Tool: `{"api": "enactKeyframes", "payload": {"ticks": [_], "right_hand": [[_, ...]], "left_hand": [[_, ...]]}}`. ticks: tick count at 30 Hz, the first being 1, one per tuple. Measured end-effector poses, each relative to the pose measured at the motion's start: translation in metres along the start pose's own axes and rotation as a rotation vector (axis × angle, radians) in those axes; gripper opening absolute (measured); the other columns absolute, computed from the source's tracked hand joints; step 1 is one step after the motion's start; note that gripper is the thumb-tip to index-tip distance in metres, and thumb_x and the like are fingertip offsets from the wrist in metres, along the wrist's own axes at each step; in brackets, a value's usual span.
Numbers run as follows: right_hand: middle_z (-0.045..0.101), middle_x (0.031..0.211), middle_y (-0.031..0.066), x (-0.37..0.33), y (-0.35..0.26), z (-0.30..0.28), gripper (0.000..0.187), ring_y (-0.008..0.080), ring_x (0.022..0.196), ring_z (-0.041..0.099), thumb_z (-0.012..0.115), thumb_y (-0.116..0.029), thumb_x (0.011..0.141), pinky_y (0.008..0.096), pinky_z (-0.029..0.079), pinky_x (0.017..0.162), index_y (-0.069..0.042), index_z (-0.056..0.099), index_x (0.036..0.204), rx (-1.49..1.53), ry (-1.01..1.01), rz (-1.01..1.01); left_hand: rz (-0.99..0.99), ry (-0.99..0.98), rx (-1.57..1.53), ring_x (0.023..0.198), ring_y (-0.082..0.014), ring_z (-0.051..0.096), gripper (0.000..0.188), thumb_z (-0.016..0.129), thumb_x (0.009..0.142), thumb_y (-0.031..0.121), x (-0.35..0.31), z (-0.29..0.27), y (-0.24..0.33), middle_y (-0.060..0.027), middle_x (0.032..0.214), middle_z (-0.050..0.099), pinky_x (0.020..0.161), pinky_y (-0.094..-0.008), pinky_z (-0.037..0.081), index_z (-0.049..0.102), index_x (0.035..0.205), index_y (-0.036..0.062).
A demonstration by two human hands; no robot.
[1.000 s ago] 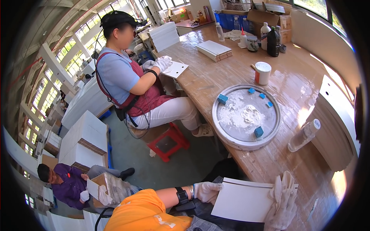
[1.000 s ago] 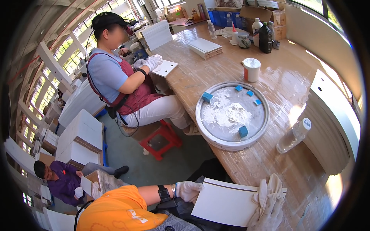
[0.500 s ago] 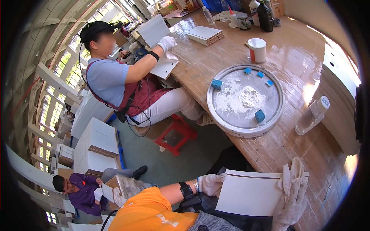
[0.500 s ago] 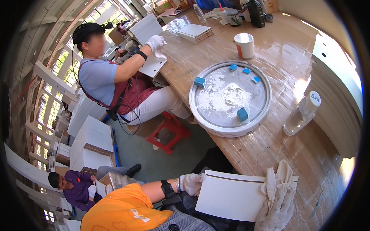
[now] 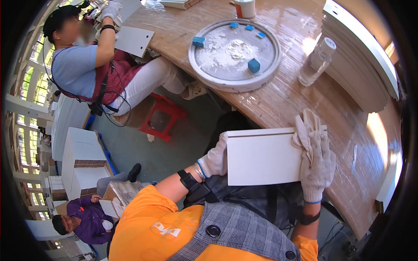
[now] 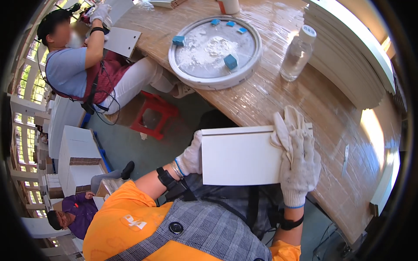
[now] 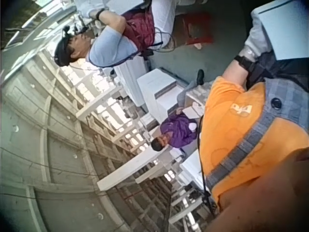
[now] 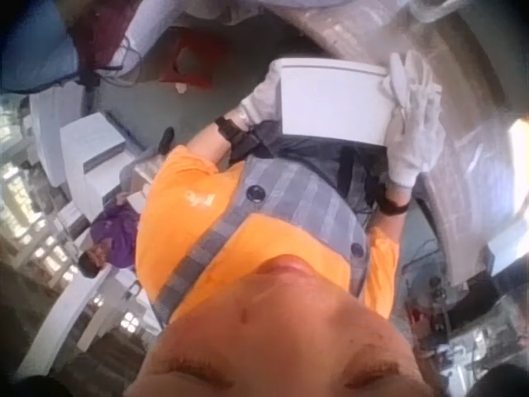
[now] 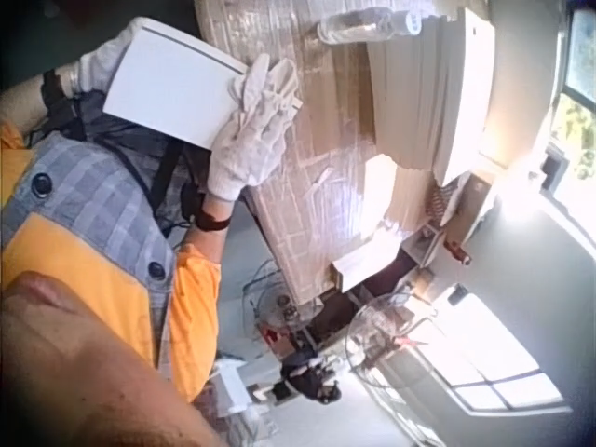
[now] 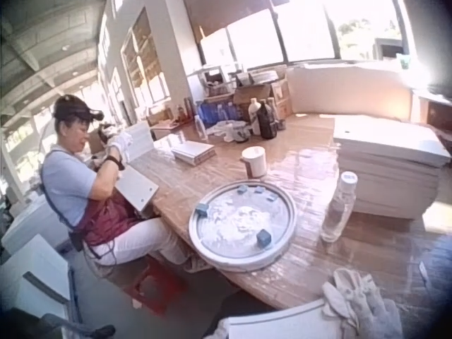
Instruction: Applying a blue putty or sealant block to the edges of white furniture boards and cleaning them.
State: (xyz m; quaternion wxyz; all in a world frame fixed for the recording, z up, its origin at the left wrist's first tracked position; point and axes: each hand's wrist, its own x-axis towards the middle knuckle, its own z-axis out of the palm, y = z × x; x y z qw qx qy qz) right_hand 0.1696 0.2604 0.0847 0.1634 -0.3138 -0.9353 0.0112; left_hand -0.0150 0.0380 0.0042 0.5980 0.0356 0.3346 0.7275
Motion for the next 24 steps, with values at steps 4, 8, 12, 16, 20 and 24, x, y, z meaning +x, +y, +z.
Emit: {"api": "enactKeyframes", "payload": {"ticks": [4, 8, 12, 16, 20, 24], "right_hand": [[0.054, 0.131, 0.0133, 0.006, -0.002, -0.010, 0.053, 0.0344, 0.108, 0.054, 0.068, -0.019, 0.076, 0.0411, 0.044, 0.092, -0.017, 0.057, 0.128, 0.064, -0.029, -0.023], [0.056, 0.128, 0.0134, 0.005, 0.011, -0.007, 0.048, 0.0342, 0.108, 0.054, 0.066, -0.019, 0.078, 0.0417, 0.044, 0.093, -0.016, 0.059, 0.125, 0.152, 0.037, -0.072], [0.055, 0.127, 0.0155, 0.020, 0.000, 0.000, 0.044, 0.0345, 0.114, 0.051, 0.062, -0.019, 0.082, 0.0411, 0.041, 0.098, -0.013, 0.057, 0.126, 0.222, -0.039, 0.049], [0.048, 0.133, 0.0170, 0.005, -0.082, -0.005, 0.048, 0.0340, 0.115, 0.052, 0.059, -0.021, 0.084, 0.0410, 0.044, 0.096, -0.013, 0.050, 0.130, 0.228, 0.049, -0.443], [0.058, 0.116, 0.0090, -0.053, -0.110, -0.028, 0.055, 0.0298, 0.102, 0.057, 0.065, -0.017, 0.077, 0.0405, 0.048, 0.085, -0.021, 0.052, 0.130, 0.384, -0.293, -0.922], [0.065, 0.108, 0.0111, -0.065, -0.050, -0.047, 0.042, 0.0286, 0.101, 0.059, 0.066, -0.014, 0.077, 0.0368, 0.048, 0.088, -0.015, 0.063, 0.118, 0.727, -0.668, -0.645]], "left_hand": [[-0.004, 0.009, -0.132, 0.127, -0.0255, 0.045, 0.087, 0.029, 0.087, 0.073, -0.002, 0.029, -0.007, -0.0124, 0.141, 0.043, 0.107, -0.0408, 0.037, 0.034, 0.143, 0.0078], [0.052, 0.025, -0.333, 0.128, -0.0285, 0.045, 0.076, 0.028, 0.093, 0.066, -0.010, 0.046, -0.011, -0.0122, 0.142, 0.043, 0.107, -0.0421, 0.037, 0.035, 0.143, 0.0096], [0.014, 0.049, -0.384, 0.126, -0.0279, 0.047, 0.071, 0.026, 0.095, 0.062, -0.017, 0.057, -0.011, -0.0119, 0.139, 0.046, 0.105, -0.0436, 0.038, 0.038, 0.141, 0.0097], [0.065, -0.114, -0.378, 0.124, -0.0284, 0.048, 0.068, 0.023, 0.097, 0.059, -0.012, 0.047, -0.014, -0.0125, 0.139, 0.046, 0.106, -0.0432, 0.037, 0.038, 0.140, 0.0092], [-0.113, -0.213, -0.418, 0.123, -0.0291, 0.047, 0.069, 0.035, 0.094, 0.061, -0.029, 0.066, 0.008, -0.0140, 0.136, 0.048, 0.105, -0.0441, 0.039, 0.042, 0.137, 0.0077], [0.020, -0.056, -0.279, 0.122, -0.0303, 0.051, 0.059, 0.050, 0.095, 0.043, -0.022, 0.061, 0.007, -0.0160, 0.135, 0.048, 0.103, -0.0439, 0.042, 0.038, 0.139, 0.0040]]}}
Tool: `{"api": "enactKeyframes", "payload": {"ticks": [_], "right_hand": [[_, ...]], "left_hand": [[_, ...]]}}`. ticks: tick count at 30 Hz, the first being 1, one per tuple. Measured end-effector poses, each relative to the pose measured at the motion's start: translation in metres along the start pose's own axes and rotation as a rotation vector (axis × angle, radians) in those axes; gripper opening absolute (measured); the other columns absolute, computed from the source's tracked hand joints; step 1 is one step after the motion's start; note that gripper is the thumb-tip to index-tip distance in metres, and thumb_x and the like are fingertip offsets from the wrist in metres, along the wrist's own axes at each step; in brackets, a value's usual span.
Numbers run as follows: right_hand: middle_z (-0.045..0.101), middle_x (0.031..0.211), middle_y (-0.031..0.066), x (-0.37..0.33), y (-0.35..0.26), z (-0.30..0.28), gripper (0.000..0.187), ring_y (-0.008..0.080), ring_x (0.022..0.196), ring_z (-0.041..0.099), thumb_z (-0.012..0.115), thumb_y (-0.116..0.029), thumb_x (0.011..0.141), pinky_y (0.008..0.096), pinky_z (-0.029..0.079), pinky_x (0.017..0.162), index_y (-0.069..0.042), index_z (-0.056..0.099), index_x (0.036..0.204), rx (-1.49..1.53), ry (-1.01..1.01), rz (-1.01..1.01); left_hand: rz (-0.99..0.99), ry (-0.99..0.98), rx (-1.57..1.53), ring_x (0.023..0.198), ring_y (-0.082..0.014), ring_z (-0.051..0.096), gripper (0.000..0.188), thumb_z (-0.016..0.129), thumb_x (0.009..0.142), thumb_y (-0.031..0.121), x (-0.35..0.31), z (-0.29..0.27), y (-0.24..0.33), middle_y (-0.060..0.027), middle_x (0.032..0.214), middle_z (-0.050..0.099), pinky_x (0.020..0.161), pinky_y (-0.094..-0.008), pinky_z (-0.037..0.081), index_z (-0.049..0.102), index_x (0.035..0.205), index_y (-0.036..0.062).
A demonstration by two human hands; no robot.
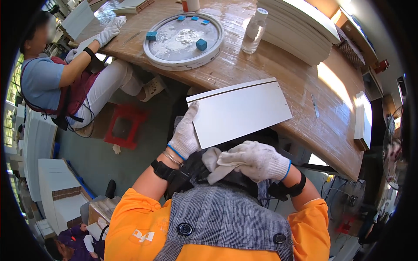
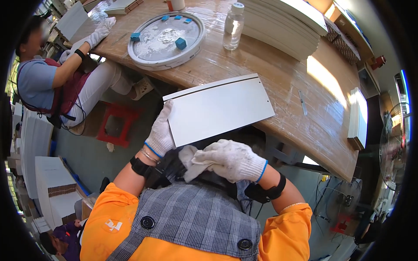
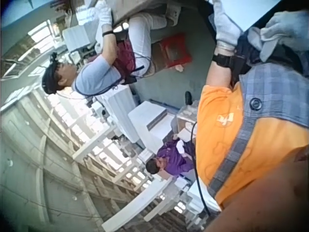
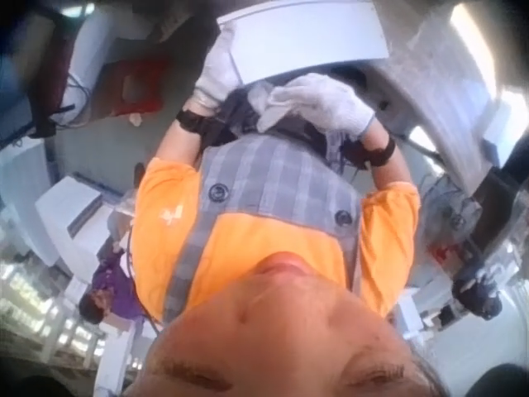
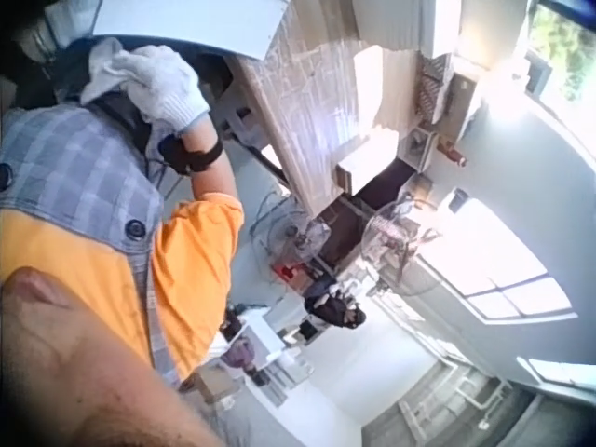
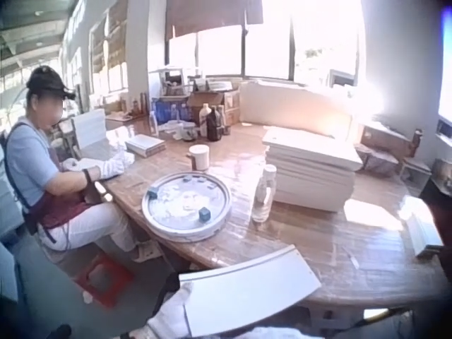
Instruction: Applying a blue putty or sealant block to the edges of white furniture boards and cleaning them.
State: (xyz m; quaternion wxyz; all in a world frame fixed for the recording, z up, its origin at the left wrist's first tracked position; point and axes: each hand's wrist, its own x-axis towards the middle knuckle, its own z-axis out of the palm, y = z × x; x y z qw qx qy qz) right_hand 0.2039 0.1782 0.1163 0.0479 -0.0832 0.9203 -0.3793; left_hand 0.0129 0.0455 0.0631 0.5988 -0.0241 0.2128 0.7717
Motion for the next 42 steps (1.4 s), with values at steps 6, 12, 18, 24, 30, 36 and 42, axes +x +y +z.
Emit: {"api": "enactKeyframes", "payload": {"ticks": [6, 12, 18, 24, 30, 36, 42], "right_hand": [[0.064, 0.110, 0.0129, -0.035, -0.033, -0.063, 0.041, 0.0298, 0.102, 0.059, 0.062, -0.015, 0.079, 0.0389, 0.045, 0.093, -0.010, 0.062, 0.120, 0.088, 0.424, 0.514], [0.042, 0.140, 0.0110, 0.043, -0.021, -0.010, 0.050, 0.0320, 0.123, 0.045, 0.060, -0.039, 0.082, 0.0478, 0.039, 0.101, -0.015, 0.053, 0.125, -0.593, 0.322, -0.035], [0.046, 0.136, 0.0159, 0.025, 0.079, -0.043, 0.046, 0.0367, 0.122, 0.046, 0.051, -0.037, 0.090, 0.0466, 0.037, 0.104, -0.013, 0.051, 0.130, -0.669, 0.530, 0.414], [0.062, 0.114, 0.0151, -0.027, 0.097, -0.119, 0.036, 0.0313, 0.106, 0.058, 0.056, -0.020, 0.088, 0.0401, 0.046, 0.092, -0.007, 0.057, 0.122, -0.612, 0.896, 0.942], [0.061, 0.119, 0.0142, 0.024, -0.045, -0.137, 0.042, 0.0319, 0.107, 0.059, 0.061, -0.012, 0.084, 0.0412, 0.047, 0.090, -0.007, 0.054, 0.125, -0.738, 1.090, -0.119], [0.066, 0.105, 0.0115, 0.062, -0.114, -0.090, 0.034, 0.0312, 0.094, 0.062, 0.066, -0.016, 0.073, 0.0422, 0.048, 0.080, -0.008, 0.065, 0.106, -0.502, 0.463, -0.112], [0.066, 0.091, 0.0103, 0.045, -0.047, -0.096, 0.022, 0.0303, 0.084, 0.062, 0.067, -0.017, 0.072, 0.0404, 0.049, 0.076, -0.008, 0.067, 0.092, -0.582, 0.737, -0.073]], "left_hand": [[-0.114, 0.049, 0.183, 0.117, -0.0292, 0.054, 0.046, 0.051, 0.097, 0.028, -0.006, 0.008, 0.004, -0.0145, 0.130, 0.053, 0.103, -0.0437, 0.043, 0.042, 0.134, 0.0025], [-0.100, 0.124, 0.202, 0.113, -0.0223, 0.056, 0.038, 0.046, 0.099, 0.025, -0.016, 0.016, -0.007, -0.0097, 0.125, 0.056, 0.099, -0.0370, 0.047, 0.044, 0.133, 0.0067], [-0.062, 0.193, 0.297, 0.116, -0.0251, 0.056, 0.044, 0.053, 0.096, 0.021, -0.023, 0.007, -0.009, -0.0121, 0.127, 0.055, 0.099, -0.0388, 0.047, 0.042, 0.135, 0.0045], [0.086, 0.136, 0.581, 0.111, -0.0223, 0.058, 0.043, 0.059, 0.092, 0.014, -0.022, 0.030, 0.000, -0.0110, 0.120, 0.057, 0.095, -0.0375, 0.048, 0.045, 0.130, 0.0015], [0.278, 0.051, 1.042, 0.093, -0.0116, 0.061, 0.040, 0.065, 0.091, 0.023, -0.044, 0.075, 0.004, -0.0085, 0.106, 0.065, 0.083, -0.0260, 0.050, 0.057, 0.117, -0.0054], [0.903, -0.317, 1.521, 0.084, -0.0239, 0.062, 0.028, 0.058, 0.092, 0.028, -0.025, 0.034, -0.027, -0.0092, 0.097, 0.062, 0.077, -0.0300, 0.050, 0.058, 0.113, 0.0096], [0.426, -0.234, 1.695, 0.078, -0.0261, 0.067, 0.049, 0.058, 0.091, 0.025, -0.053, 0.084, 0.005, -0.0140, 0.090, 0.066, 0.072, -0.0329, 0.053, 0.046, 0.138, 0.0159]]}}
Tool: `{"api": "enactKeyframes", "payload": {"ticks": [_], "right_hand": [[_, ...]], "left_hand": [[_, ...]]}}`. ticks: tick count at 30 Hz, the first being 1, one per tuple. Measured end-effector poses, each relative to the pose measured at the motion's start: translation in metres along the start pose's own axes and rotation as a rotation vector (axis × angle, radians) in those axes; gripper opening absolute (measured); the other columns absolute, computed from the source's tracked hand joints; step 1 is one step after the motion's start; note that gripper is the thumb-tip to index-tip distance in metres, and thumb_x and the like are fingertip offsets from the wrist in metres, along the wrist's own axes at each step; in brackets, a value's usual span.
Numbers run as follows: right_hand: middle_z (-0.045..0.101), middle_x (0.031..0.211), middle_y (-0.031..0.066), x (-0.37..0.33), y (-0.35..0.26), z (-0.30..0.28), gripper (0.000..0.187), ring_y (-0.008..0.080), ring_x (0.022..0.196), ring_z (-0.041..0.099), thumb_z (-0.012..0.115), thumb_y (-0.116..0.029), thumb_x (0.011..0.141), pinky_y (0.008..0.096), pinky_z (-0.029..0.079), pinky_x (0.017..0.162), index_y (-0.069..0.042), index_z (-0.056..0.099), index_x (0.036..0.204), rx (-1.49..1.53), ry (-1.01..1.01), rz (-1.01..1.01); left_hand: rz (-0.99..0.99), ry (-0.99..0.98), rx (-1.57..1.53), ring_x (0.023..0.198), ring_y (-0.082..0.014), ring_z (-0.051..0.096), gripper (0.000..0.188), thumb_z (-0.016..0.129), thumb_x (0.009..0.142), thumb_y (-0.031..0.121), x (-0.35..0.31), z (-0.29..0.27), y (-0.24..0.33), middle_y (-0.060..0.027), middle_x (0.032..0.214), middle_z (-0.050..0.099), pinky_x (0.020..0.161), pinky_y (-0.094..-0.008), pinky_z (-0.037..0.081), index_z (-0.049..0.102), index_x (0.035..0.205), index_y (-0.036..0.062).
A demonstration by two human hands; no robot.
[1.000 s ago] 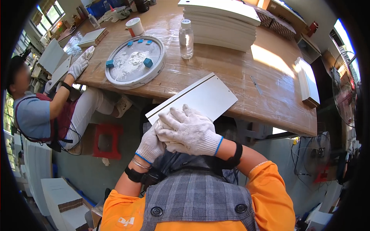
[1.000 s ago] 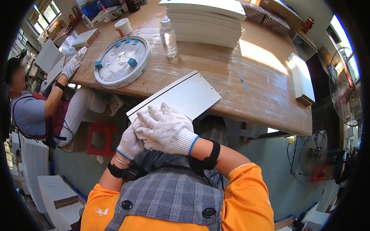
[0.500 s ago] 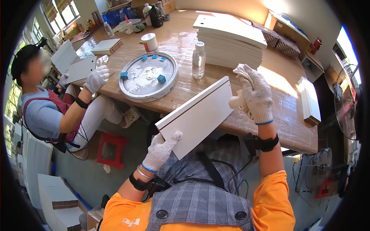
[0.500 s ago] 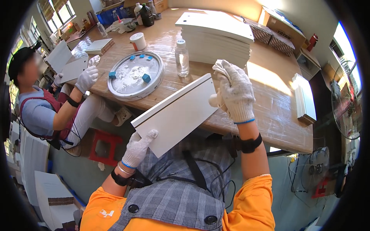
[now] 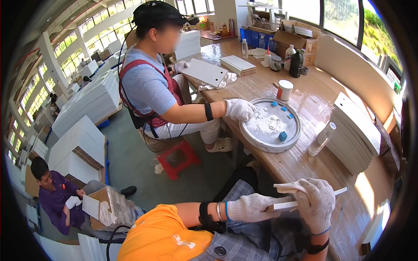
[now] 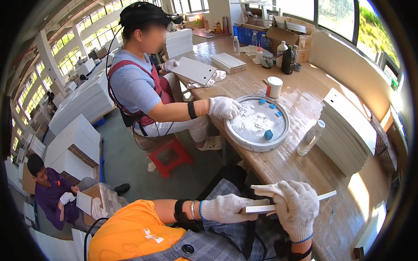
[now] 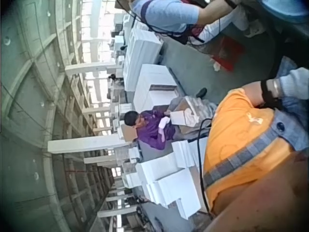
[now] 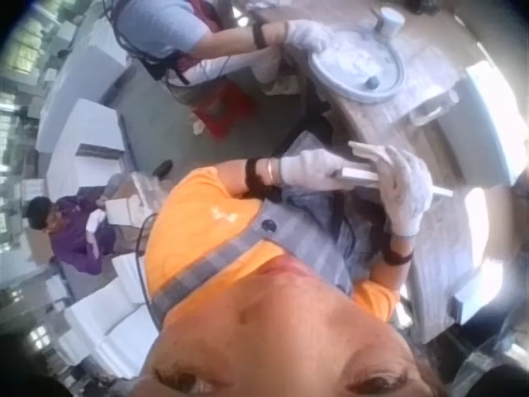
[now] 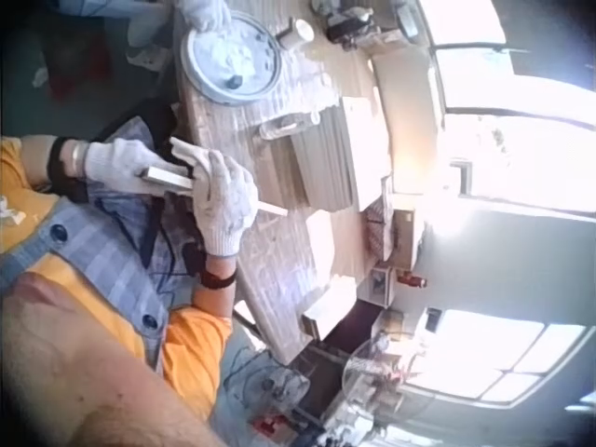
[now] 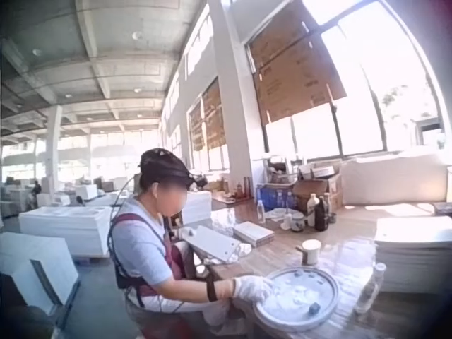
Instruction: Applying a blue putty or sealant block to the edges of white furniture boards and cleaning them.
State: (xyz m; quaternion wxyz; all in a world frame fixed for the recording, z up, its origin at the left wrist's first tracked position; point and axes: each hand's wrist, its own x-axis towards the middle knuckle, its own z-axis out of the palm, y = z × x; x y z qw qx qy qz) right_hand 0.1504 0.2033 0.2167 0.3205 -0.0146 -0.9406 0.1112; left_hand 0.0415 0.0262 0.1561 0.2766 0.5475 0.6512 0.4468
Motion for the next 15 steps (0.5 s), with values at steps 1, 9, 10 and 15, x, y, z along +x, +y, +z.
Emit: {"api": "enactKeyframes", "payload": {"ticks": [1, 9, 10, 15], "right_hand": [[0.066, 0.091, 0.0107, -0.003, 0.017, -0.001, 0.021, 0.0302, 0.084, 0.062, 0.066, -0.015, 0.073, 0.0402, 0.049, 0.077, -0.007, 0.067, 0.092, -0.015, 0.022, 0.031], [0.064, 0.090, 0.0114, -0.041, 0.122, -0.016, 0.017, 0.0267, 0.082, 0.061, 0.057, -0.011, 0.082, 0.0369, 0.048, 0.078, -0.004, 0.067, 0.095, 0.014, 0.078, 0.351], [0.064, 0.090, 0.0114, -0.049, 0.139, -0.017, 0.017, 0.0267, 0.082, 0.061, 0.057, -0.011, 0.082, 0.0369, 0.048, 0.078, -0.004, 0.067, 0.095, 0.013, 0.076, 0.341], [0.061, 0.098, 0.0023, -0.088, 0.197, -0.021, 0.027, 0.0118, 0.086, 0.057, 0.053, -0.024, 0.096, 0.0257, 0.046, 0.078, -0.003, 0.062, 0.110, 0.352, 0.183, 0.668]], "left_hand": [[-0.001, 0.027, -0.011, 0.085, -0.0236, 0.067, 0.050, 0.061, 0.090, 0.019, 0.000, 0.003, -0.008, -0.0121, 0.101, 0.066, 0.075, -0.0315, 0.052, 0.047, 0.138, 0.0140], [0.029, 0.058, -0.094, 0.095, -0.0187, 0.067, 0.051, 0.065, 0.086, 0.008, 0.002, 0.002, -0.022, -0.0107, 0.117, 0.065, 0.082, -0.0283, 0.052, 0.051, 0.135, 0.0109], [0.067, 0.074, -0.083, 0.096, -0.0194, 0.066, 0.051, 0.065, 0.086, 0.008, 0.001, 0.002, -0.023, -0.0111, 0.117, 0.065, 0.082, -0.0282, 0.051, 0.050, 0.135, 0.0110], [0.234, 0.211, -0.148, 0.097, -0.0248, 0.065, 0.051, 0.061, 0.085, 0.000, -0.001, 0.016, -0.045, -0.0120, 0.117, 0.063, 0.084, -0.0284, 0.050, 0.051, 0.134, 0.0101]]}}
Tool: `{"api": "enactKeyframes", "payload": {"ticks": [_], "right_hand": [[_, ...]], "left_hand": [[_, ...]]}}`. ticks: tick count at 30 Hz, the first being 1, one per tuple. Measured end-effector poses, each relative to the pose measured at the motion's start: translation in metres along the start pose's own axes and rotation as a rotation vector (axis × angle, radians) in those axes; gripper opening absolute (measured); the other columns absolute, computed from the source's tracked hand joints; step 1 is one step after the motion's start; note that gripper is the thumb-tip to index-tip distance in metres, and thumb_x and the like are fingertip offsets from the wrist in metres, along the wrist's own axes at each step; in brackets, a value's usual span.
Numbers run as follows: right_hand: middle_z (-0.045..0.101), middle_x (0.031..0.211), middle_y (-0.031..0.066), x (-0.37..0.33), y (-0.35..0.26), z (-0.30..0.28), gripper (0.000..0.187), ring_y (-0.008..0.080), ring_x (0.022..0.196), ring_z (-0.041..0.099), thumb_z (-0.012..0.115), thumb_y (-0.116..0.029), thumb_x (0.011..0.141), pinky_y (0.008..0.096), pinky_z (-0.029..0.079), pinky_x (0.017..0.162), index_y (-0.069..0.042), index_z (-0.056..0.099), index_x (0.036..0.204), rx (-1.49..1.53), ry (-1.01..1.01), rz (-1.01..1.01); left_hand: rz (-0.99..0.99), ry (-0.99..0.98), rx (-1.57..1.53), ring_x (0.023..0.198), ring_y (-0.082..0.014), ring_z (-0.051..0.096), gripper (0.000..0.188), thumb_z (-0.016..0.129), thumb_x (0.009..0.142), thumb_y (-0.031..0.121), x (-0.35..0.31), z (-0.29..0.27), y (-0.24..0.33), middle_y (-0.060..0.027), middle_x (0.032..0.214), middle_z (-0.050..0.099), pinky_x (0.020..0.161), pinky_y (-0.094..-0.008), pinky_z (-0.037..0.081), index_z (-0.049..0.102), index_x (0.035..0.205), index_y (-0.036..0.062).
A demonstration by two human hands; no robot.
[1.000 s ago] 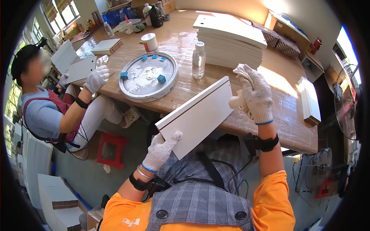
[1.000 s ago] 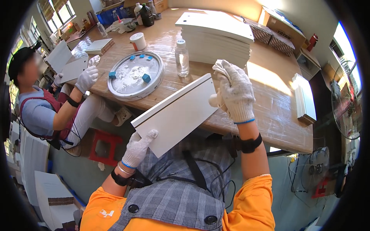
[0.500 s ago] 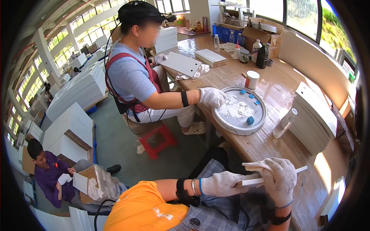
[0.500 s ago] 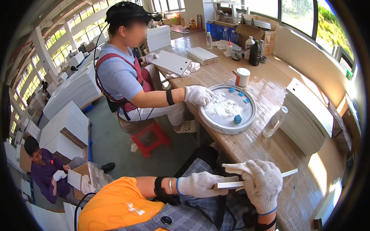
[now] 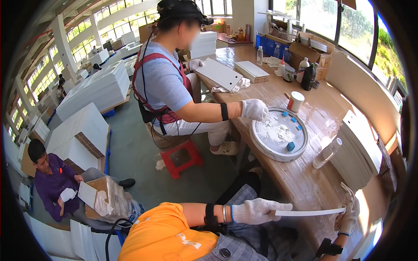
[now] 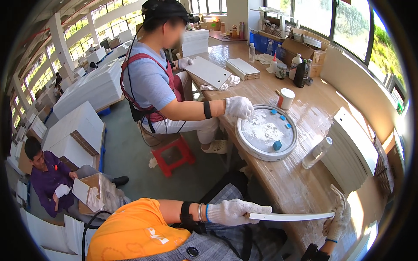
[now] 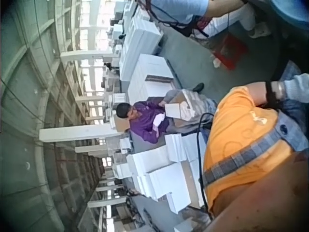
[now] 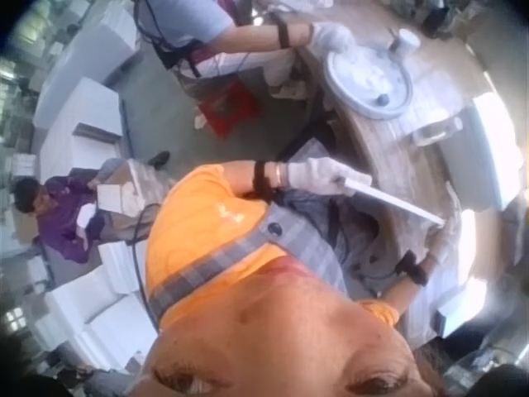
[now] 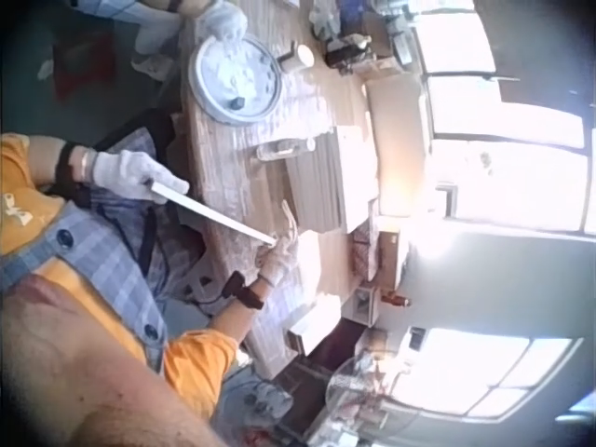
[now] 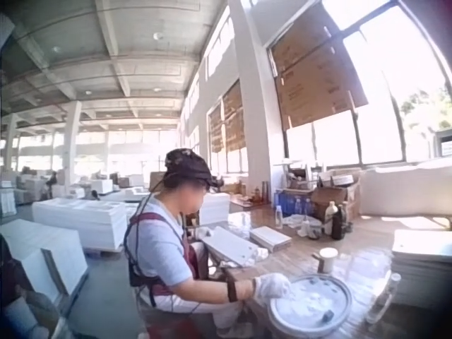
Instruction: Applying a blue putty or sealant block to the edges of white furniture boards and cleaning them.
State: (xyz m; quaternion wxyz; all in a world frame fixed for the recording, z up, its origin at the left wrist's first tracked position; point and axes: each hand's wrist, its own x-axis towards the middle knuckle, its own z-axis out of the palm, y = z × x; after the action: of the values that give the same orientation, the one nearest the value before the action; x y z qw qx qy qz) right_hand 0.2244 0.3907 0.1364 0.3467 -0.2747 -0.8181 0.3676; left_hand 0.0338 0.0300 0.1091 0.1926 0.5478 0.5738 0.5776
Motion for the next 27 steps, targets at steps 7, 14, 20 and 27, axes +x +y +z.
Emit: {"api": "enactKeyframes", "payload": {"ticks": [7, 14, 20, 27], "right_hand": [[0.060, 0.117, 0.0076, 0.007, -0.009, -0.042, 0.037, 0.0131, 0.094, 0.060, 0.055, -0.020, 0.095, 0.0231, 0.053, 0.076, -0.002, 0.053, 0.128, 0.476, 0.360, 0.167], [0.050, 0.132, 0.0201, -0.071, -0.198, 0.061, 0.061, 0.0373, 0.099, 0.059, 0.060, -0.001, 0.076, 0.0434, 0.048, 0.083, -0.013, 0.048, 0.135, -0.335, -0.165, -0.728], [0.053, 0.131, 0.0157, -0.083, -0.140, 0.142, 0.049, 0.0316, 0.105, 0.058, 0.058, -0.011, 0.081, 0.0420, 0.045, 0.092, -0.013, 0.054, 0.130, -0.472, -0.536, -0.630], [0.062, 0.116, 0.0122, -0.054, -0.023, 0.069, 0.030, 0.0341, 0.102, 0.057, 0.054, -0.012, 0.083, 0.0403, 0.047, 0.090, -0.009, 0.064, 0.112, -0.988, -0.222, -0.064]], "left_hand": [[0.551, -0.169, 0.487, 0.114, -0.0319, 0.055, 0.045, 0.059, 0.079, 0.009, 0.010, -0.007, 0.023, -0.0124, 0.119, 0.059, 0.105, -0.0443, 0.040, 0.056, 0.123, 0.0073], [0.675, -0.104, 0.956, 0.104, -0.0235, 0.057, 0.037, 0.057, 0.075, 0.020, 0.017, -0.029, 0.033, -0.0047, 0.104, 0.057, 0.101, -0.0501, 0.042, 0.060, 0.110, 0.0087], [0.541, 0.041, 0.990, 0.098, -0.0187, 0.058, 0.027, 0.064, 0.073, 0.017, -0.011, -0.040, 0.005, 0.0015, 0.096, 0.055, 0.112, -0.0538, 0.028, 0.067, 0.100, 0.0205], [0.203, 0.294, 0.709, 0.127, -0.0325, 0.042, 0.077, 0.079, 0.068, 0.012, -0.023, -0.019, -0.027, -0.0183, 0.135, 0.043, 0.111, -0.0472, 0.029, 0.046, 0.137, 0.0140]]}}
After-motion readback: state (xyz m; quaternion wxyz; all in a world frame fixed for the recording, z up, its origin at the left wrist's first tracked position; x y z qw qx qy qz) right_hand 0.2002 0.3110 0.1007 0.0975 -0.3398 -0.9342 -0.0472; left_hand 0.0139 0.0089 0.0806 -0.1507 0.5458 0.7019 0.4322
